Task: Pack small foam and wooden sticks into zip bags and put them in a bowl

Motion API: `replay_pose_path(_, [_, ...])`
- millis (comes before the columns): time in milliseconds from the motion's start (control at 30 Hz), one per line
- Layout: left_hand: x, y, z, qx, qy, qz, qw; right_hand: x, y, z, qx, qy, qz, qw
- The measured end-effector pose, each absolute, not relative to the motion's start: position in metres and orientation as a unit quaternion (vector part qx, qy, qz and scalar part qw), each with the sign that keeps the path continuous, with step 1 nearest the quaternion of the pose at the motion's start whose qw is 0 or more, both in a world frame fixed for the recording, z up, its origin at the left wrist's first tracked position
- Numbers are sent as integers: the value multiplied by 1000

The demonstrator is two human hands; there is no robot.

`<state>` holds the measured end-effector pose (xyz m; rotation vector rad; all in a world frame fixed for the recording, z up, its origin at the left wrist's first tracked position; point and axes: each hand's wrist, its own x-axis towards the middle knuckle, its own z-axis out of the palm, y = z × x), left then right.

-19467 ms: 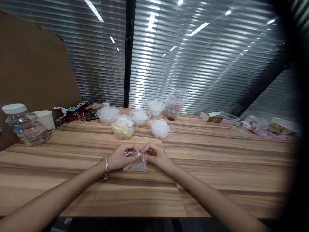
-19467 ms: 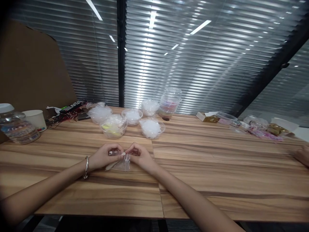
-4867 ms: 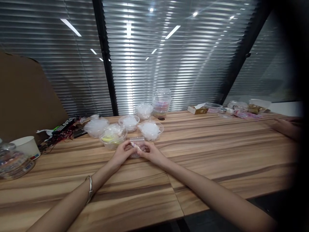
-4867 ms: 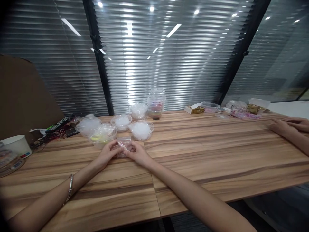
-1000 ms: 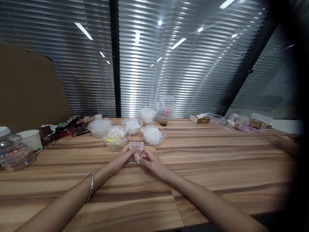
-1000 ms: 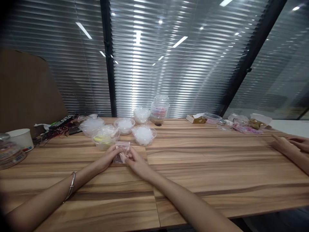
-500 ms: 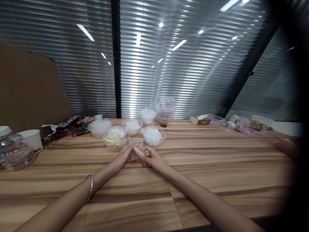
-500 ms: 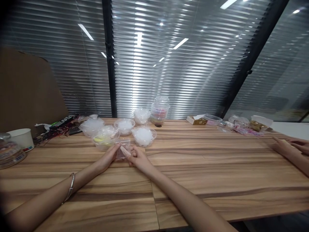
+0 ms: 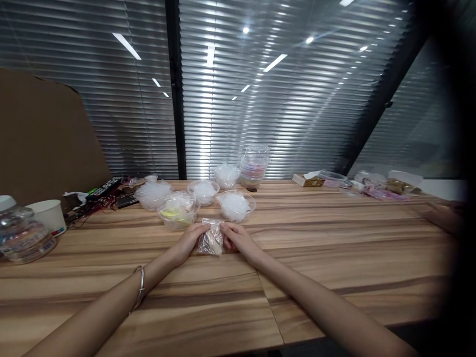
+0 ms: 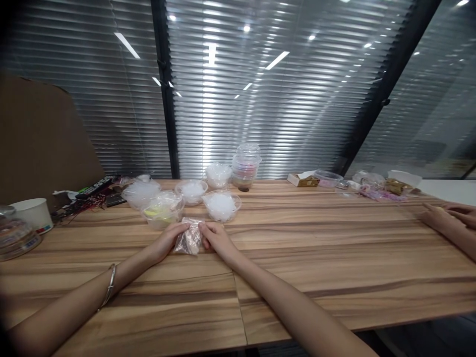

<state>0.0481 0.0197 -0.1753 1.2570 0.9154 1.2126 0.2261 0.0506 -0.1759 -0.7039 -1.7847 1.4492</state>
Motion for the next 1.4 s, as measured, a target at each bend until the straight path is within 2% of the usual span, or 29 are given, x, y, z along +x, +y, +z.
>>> replay_pose_path(200, [51,16,-170,563,386,483,549,228,45,-170,-277,-656,592,379])
replay_pose_path(433, [48,19,-174,544,422,519,507,226,44,-172,-281,-633,606,391])
replay_pose_path(600, [49,18,-174,541,417,517,515,226,48,-174,-303,-616,596,417])
replay_pose_path(767, [49,18,-172,567,433,511,479,226,49,-175,-307,-619,578,435])
replay_pose_path(1400, [50,14,-171,571,424,502,493,226,45,-175,-304,-616,606,402])
